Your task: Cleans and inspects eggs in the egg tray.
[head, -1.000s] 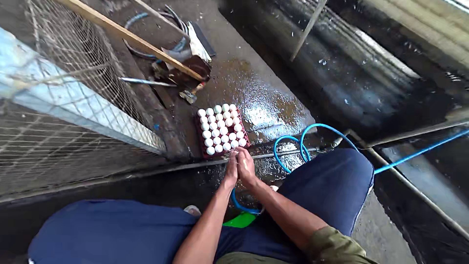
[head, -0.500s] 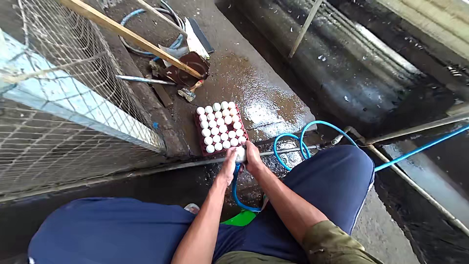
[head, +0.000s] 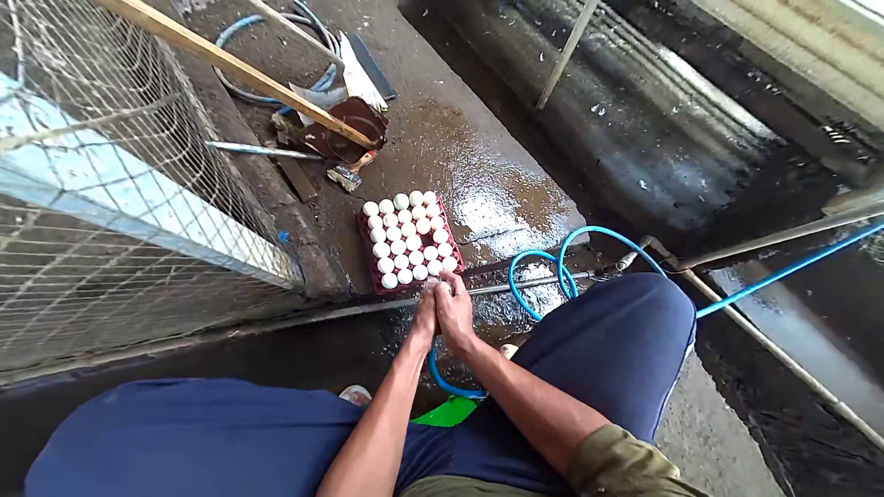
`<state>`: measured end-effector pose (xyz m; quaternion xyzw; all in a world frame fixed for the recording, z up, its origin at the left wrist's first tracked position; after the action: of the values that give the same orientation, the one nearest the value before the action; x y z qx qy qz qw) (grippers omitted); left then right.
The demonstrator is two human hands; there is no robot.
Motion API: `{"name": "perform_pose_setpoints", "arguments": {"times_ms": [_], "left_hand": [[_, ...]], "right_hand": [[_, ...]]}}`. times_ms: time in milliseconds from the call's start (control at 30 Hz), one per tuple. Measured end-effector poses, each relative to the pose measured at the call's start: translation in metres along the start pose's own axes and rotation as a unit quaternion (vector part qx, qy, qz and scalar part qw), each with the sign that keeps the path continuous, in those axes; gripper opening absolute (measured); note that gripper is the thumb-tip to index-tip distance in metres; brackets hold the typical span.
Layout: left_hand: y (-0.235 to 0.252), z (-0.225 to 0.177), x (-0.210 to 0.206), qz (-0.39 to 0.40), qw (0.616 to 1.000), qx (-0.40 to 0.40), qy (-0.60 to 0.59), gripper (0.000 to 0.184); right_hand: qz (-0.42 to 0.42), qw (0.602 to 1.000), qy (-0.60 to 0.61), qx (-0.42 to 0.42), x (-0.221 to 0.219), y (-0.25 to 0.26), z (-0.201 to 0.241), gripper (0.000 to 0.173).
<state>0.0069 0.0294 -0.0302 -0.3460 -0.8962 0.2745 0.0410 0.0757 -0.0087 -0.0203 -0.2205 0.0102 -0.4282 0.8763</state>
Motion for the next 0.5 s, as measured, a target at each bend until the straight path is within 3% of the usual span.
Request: {"name": "perform_pose_setpoints", "arguments": {"times_ms": [67,133,200,267,367,433,500], "left_hand": [[-0.001,-0.002,0.004,0.017,0.998,0.052,0.005,0.055],[0.004,-0.003,0.006,0.082,0.992,0.100,-0.014,0.052],[0.003,-0.004,0.008,0.088,0.988,0.110,-0.055,0.041],[0.007,-0.005,0.009,0.036,0.995,0.073,-0.060,0.039],[0.000,-0.011,0.001,-0.029,0.996,0.019,-0.084,0.046],[-0.002,-0.007,-0.005,-0.037,0.998,0.003,-0.044,0.051],[-0.001,-0.004,-0.009,-0.049,0.998,-0.010,0.024,0.053]], "right_hand": [[0.020,0.998,0.026,-0.056,0.003,0.012,0.001,0.037],[0.062,0.971,0.119,-0.196,0.009,0.035,0.001,0.033],[0.066,0.947,0.184,-0.253,0.011,0.036,0.001,0.030],[0.059,0.973,0.139,-0.172,0.008,0.022,0.005,0.035],[0.066,0.996,-0.057,0.031,0.001,0.000,0.007,0.039],[0.053,0.996,-0.071,0.033,0.002,0.005,0.006,0.041],[0.024,0.999,-0.021,-0.042,0.003,0.015,0.004,0.039]]}}
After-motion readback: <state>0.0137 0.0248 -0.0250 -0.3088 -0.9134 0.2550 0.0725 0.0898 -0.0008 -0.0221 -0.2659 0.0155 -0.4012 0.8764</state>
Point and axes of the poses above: each hand's wrist, its own y-axis towards the middle knuckle, its own x-axis out of the back of the hand, z = x × y, the point moved 1 cm from there along y, towards the middle knuckle, and after that the axes turned 2 degrees about y, right-handed, at the moved point
